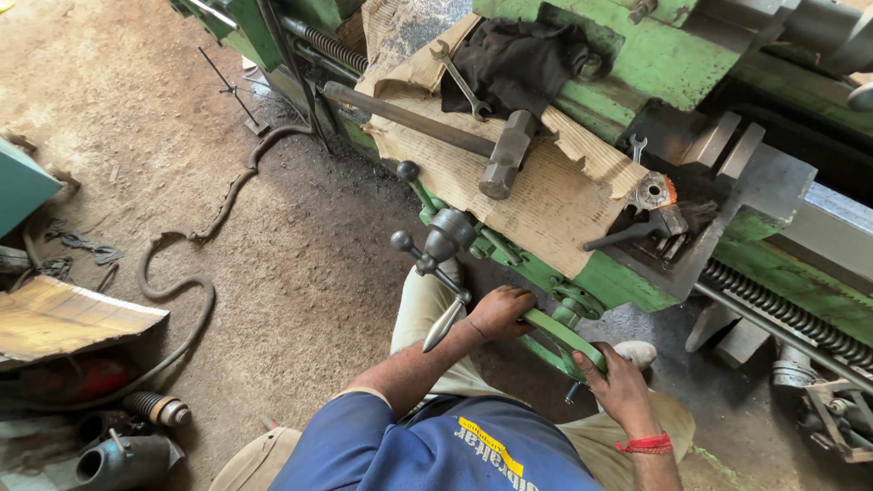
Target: The person operates a green industrial machine by repeatedly turning a green handwheel with both hands. The camera is head-mounted and shakes significantly during the task. The person is seated on the floor while working.
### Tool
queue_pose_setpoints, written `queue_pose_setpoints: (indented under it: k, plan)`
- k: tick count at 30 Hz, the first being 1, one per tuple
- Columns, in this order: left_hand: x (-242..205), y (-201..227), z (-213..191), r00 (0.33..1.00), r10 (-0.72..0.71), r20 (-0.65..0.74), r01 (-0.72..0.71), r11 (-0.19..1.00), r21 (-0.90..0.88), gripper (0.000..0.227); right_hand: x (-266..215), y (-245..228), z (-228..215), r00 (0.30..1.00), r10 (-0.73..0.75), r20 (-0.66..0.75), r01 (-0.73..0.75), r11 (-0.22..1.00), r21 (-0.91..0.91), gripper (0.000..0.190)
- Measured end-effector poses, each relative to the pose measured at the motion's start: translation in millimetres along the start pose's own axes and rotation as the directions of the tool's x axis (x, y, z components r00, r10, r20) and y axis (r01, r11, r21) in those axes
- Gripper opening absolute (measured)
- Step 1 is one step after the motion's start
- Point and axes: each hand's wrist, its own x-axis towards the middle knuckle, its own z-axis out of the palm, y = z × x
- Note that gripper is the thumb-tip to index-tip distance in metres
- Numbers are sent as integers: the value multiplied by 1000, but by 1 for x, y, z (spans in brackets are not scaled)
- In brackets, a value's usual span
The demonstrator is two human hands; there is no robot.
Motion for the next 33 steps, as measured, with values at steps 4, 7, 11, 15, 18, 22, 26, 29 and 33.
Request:
queue_pose_setpoints:
  k: [4, 7, 11, 15, 18, 22, 26, 29, 33]
  plan:
    - [0, -7, 7, 1000, -9, 12, 9, 1000, 26, 41, -1, -8, -4, 994, -87, -71, 86, 996, -13, 65]
    - [0, -17, 16, 999, 31, 6, -31, 997, 67, 43, -1, -11, -7, 991, -114, -67, 114, 993, -6, 57]
    - [-5, -26, 27, 1000, -23, 15, 22, 998, 57, 41, -3, -7, -8, 986, -146, -78, 139, 986, -96, 54]
    - [-6, -24, 26, 999, -43, 22, 42, 999, 34, 43, -5, -13, -12, 965, -222, -138, 221, 975, -21, 60]
    - [-3, -18, 21, 999, 3, -35, -3, 1000, 10, 43, -7, -23, -20, 980, -170, -101, 171, 985, -2, 64]
    - [3, -14, 15, 999, -2, -43, 1, 1000, -11, 39, -4, -29, -25, 987, -145, -70, 147, 989, 21, 67]
    - [8, -1, 3, 999, -35, -8, 34, 999, -28, 40, -5, -28, -24, 987, -144, -73, 145, 989, 15, 67]
    - [13, 13, -19, 999, -41, 26, 42, 997, -69, 43, -5, -30, -22, 987, -139, -85, 141, 990, 10, 67]
    - [9, 20, -38, 999, 30, 33, -25, 990, -136, 43, -5, -32, -23, 988, -132, -76, 132, 991, -1, 65]
